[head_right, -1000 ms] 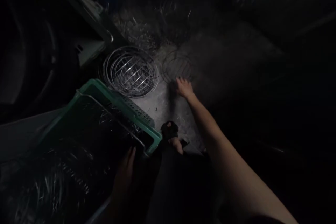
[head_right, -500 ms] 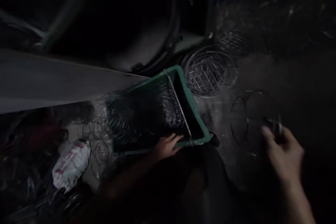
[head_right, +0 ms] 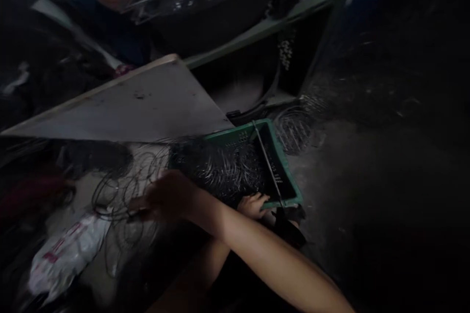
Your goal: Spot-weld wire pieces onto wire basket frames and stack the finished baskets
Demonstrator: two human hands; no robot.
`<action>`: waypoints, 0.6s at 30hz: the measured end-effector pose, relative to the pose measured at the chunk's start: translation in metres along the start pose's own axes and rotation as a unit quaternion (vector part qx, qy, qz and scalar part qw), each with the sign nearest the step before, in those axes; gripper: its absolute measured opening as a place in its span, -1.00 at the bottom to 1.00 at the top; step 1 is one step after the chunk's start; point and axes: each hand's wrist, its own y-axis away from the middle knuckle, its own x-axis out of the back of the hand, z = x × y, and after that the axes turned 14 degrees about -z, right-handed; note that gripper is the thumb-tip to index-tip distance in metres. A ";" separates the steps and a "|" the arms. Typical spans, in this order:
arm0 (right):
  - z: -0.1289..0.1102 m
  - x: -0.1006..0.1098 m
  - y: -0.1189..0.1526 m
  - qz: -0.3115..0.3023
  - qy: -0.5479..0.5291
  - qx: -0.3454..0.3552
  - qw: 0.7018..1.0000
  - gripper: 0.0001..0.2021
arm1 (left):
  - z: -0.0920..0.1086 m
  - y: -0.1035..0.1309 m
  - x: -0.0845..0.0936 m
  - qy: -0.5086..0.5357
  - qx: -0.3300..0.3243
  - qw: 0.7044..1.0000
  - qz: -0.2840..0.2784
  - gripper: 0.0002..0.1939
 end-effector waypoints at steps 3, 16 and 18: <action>0.038 -0.027 -0.032 -0.047 0.027 -0.077 0.996 -0.82 | -0.005 -0.001 0.004 0.030 -0.022 0.999 -0.021 -0.70; 0.176 -0.157 0.391 0.559 -0.435 -0.565 0.423 -0.62 | 0.002 -0.043 0.013 0.098 0.064 0.993 -0.024 -0.60; 0.205 -0.206 0.414 0.542 -0.465 -0.579 0.392 -0.60 | 0.004 -0.044 0.004 0.079 0.105 0.988 -0.079 -0.55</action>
